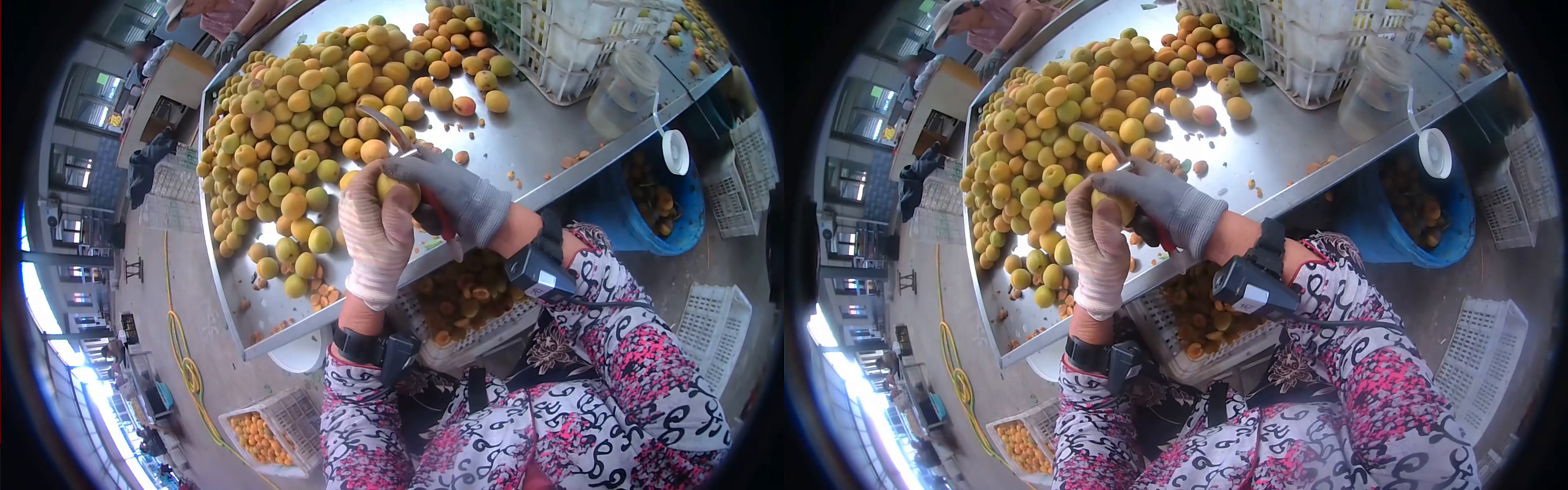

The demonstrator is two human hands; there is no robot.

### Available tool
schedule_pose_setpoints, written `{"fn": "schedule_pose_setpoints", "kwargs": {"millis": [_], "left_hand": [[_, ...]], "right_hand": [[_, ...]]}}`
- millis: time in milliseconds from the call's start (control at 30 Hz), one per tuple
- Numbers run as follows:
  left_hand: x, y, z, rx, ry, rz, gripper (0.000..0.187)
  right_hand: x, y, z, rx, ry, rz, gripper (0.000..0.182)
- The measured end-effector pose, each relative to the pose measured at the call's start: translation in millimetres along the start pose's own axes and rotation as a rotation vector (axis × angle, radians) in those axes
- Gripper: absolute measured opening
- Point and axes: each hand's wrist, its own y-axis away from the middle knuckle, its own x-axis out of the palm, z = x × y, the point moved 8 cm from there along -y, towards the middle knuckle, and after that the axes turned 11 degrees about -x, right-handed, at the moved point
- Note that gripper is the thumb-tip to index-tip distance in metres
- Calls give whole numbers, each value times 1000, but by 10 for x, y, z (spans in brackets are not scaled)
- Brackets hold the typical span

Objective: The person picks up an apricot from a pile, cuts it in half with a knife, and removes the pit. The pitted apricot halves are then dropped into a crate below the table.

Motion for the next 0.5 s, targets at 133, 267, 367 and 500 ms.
{"fn": "schedule_pose_setpoints", "kwargs": {"millis": [133,267,367,500], "left_hand": [[47,-8,131,-201,109,70,43],[137,9,-58,-202,213,216,58],[64,-10,-13,-183,116,221,67],[6,-3,95,-377,306,234,55]], "right_hand": [[-179,-76,-77,157,224,34,43],[-201,-90,-5,156,267,-46,46],[-175,-76,-55,194,275,0,44],[-166,-25,-4,132,307,38,39]]}}
